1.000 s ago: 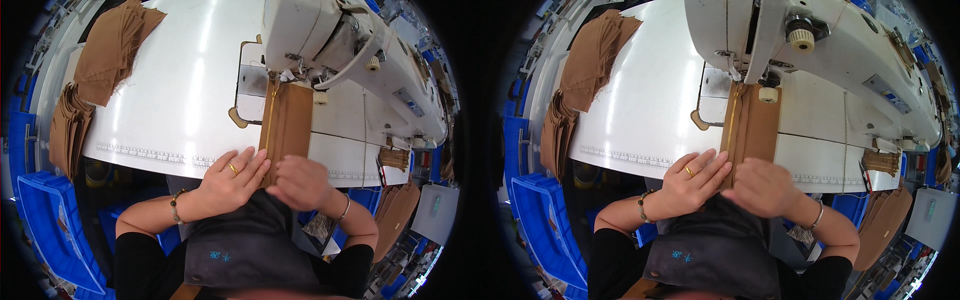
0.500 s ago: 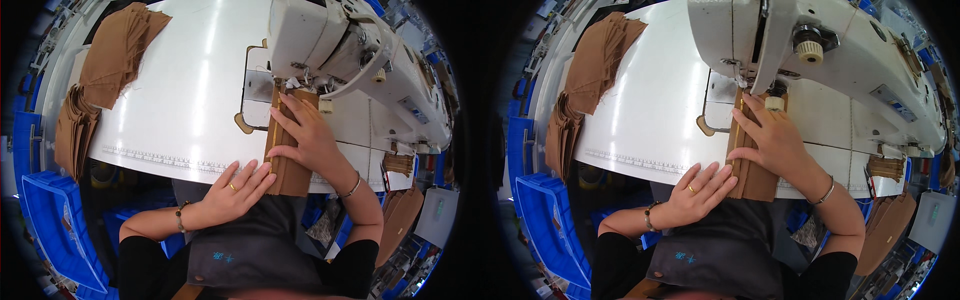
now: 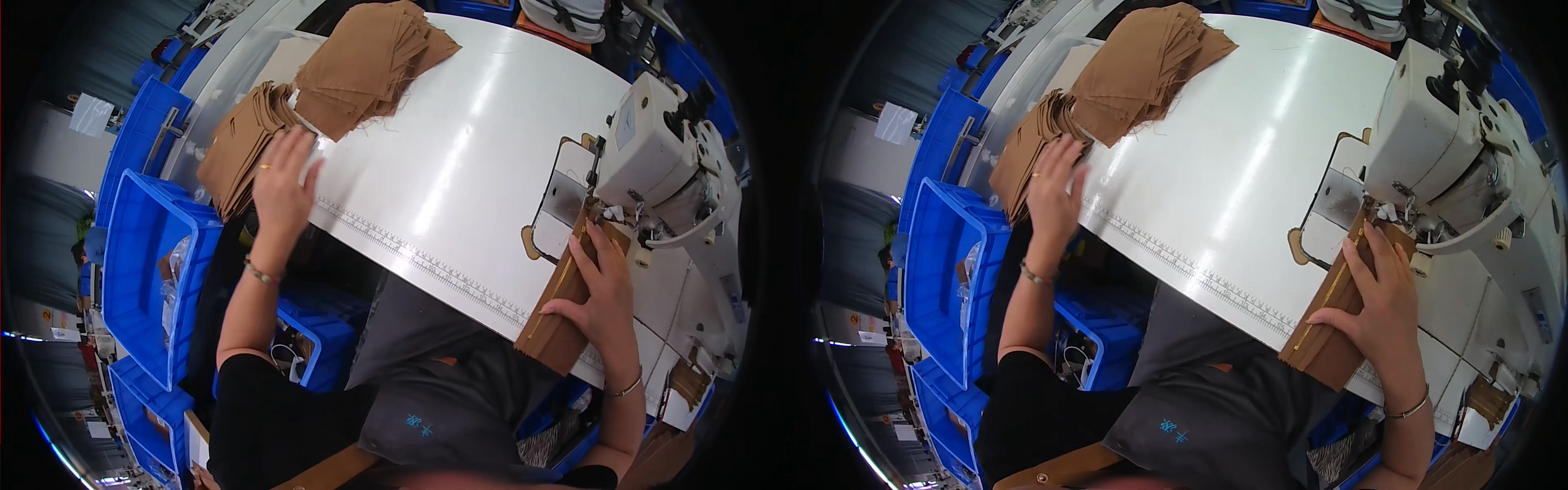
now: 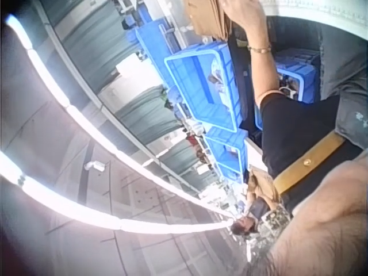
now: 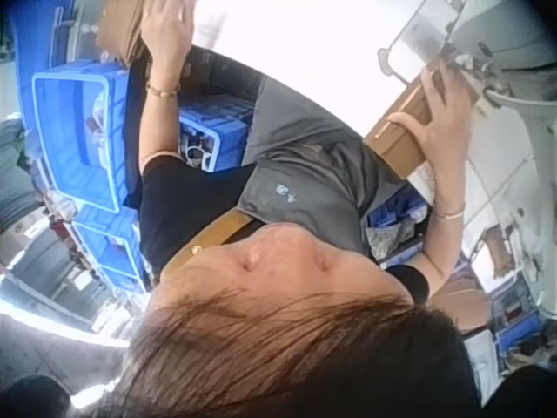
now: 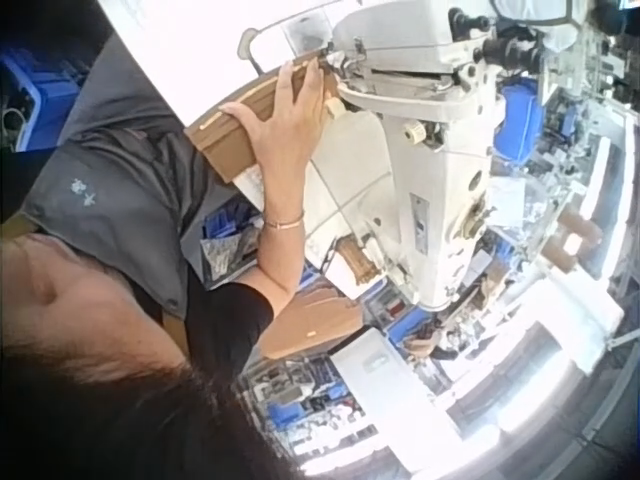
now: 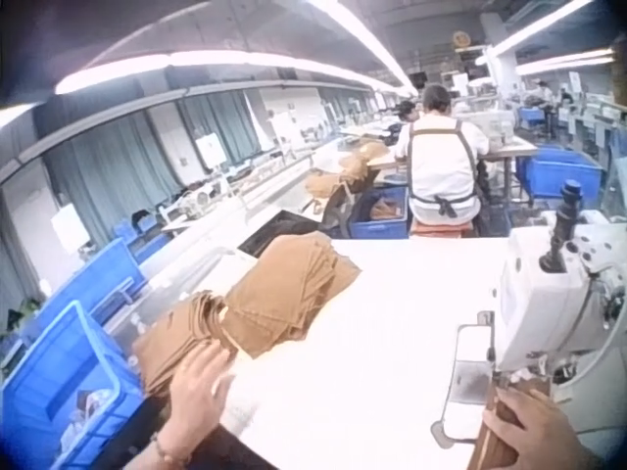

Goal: Sewing a zipper onto a leather panel and assembling components using an industrial sewing machine.

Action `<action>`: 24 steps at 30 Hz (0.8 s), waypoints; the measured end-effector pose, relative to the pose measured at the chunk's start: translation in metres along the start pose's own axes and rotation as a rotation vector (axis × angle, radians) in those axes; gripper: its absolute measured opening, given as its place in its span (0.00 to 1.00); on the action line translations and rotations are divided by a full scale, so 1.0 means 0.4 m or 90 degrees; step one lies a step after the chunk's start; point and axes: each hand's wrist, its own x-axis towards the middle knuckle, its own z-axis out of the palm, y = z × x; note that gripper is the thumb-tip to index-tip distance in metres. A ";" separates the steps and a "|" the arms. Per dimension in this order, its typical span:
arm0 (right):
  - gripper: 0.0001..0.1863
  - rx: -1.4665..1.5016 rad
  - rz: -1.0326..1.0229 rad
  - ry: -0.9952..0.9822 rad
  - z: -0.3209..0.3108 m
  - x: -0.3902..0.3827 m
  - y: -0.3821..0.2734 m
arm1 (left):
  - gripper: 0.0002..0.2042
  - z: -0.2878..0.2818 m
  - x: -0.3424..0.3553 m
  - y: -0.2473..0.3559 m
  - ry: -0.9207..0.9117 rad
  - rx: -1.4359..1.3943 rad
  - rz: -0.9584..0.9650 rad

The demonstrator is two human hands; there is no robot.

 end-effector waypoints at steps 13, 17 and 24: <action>0.52 -0.031 -0.010 0.009 -0.001 -0.004 0.006 | 0.16 0.023 0.019 -0.424 -0.184 0.120 -0.265; 0.48 -0.048 -0.016 0.017 0.001 -0.001 0.005 | 0.17 -0.141 0.163 -0.595 0.056 0.128 -0.480; 0.45 -0.053 -0.007 0.022 -0.002 0.001 -0.004 | 0.16 -0.443 0.300 -0.230 0.149 0.083 -0.211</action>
